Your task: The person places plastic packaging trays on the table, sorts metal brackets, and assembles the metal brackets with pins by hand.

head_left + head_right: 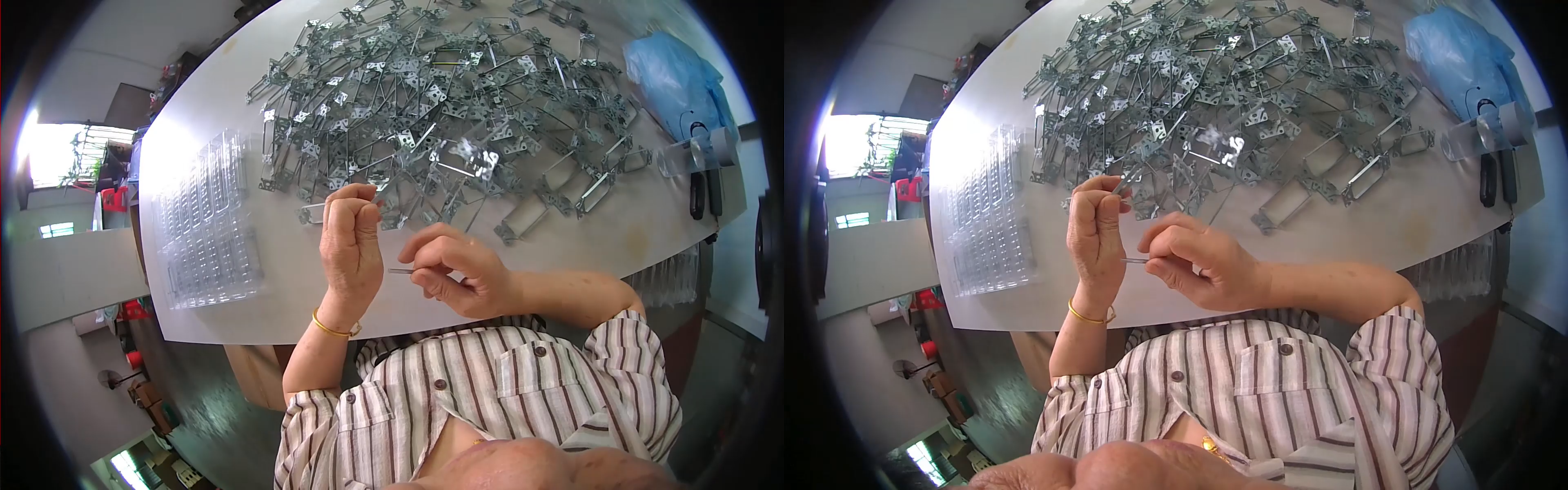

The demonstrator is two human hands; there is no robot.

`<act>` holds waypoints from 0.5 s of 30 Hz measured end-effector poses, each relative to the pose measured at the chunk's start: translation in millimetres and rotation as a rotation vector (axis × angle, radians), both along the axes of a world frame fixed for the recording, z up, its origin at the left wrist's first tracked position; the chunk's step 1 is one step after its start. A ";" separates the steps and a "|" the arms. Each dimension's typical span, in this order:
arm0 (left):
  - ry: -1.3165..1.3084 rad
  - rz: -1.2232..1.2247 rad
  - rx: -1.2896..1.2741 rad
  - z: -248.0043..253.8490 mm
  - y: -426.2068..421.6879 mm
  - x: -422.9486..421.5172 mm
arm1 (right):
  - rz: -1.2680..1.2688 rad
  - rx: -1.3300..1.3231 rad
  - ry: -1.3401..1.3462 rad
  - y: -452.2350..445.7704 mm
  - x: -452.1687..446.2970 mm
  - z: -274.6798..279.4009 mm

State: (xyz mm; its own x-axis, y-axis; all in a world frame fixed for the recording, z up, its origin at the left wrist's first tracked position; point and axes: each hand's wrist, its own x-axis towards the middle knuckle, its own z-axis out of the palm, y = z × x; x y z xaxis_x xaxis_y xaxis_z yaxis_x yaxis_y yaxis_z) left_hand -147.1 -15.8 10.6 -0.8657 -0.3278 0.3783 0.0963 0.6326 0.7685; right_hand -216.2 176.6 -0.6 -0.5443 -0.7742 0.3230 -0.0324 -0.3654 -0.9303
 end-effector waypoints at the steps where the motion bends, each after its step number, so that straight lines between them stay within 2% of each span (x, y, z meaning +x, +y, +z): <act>1: 0.008 0.001 0.007 -0.8 -0.8 -0.6 | -0.018 -0.017 0.085 1.2 -2.0 3.3; 3: 0.016 0.023 -0.030 -0.4 -2.1 -0.5 | -0.051 -0.053 0.254 3.3 -7.2 9.6; 6: 0.026 0.058 -0.110 0.5 2.5 -2.5 | -0.067 0.004 0.208 6.3 -11.9 19.3; 9: 0.049 0.084 -0.143 -0.1 5.8 -2.2 | 0.049 0.027 -0.083 8.7 -18.5 21.5; 12: 0.087 0.084 -0.330 1.8 9.1 -4.2 | 0.026 0.052 -0.302 9.6 -23.4 28.7; 15: 0.088 0.078 -0.339 2.6 9.2 -2.6 | -0.105 0.134 -0.156 10.6 -32.4 35.3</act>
State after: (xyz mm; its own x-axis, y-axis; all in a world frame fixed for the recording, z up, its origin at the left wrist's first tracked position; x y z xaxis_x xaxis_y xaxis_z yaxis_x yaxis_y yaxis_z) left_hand -149.8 -6.6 13.3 -0.8022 -0.2350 0.5489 0.0941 0.8581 0.5048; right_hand -248.6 187.2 34.6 -0.6594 -0.7410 0.1266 0.0846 -0.2405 -0.9670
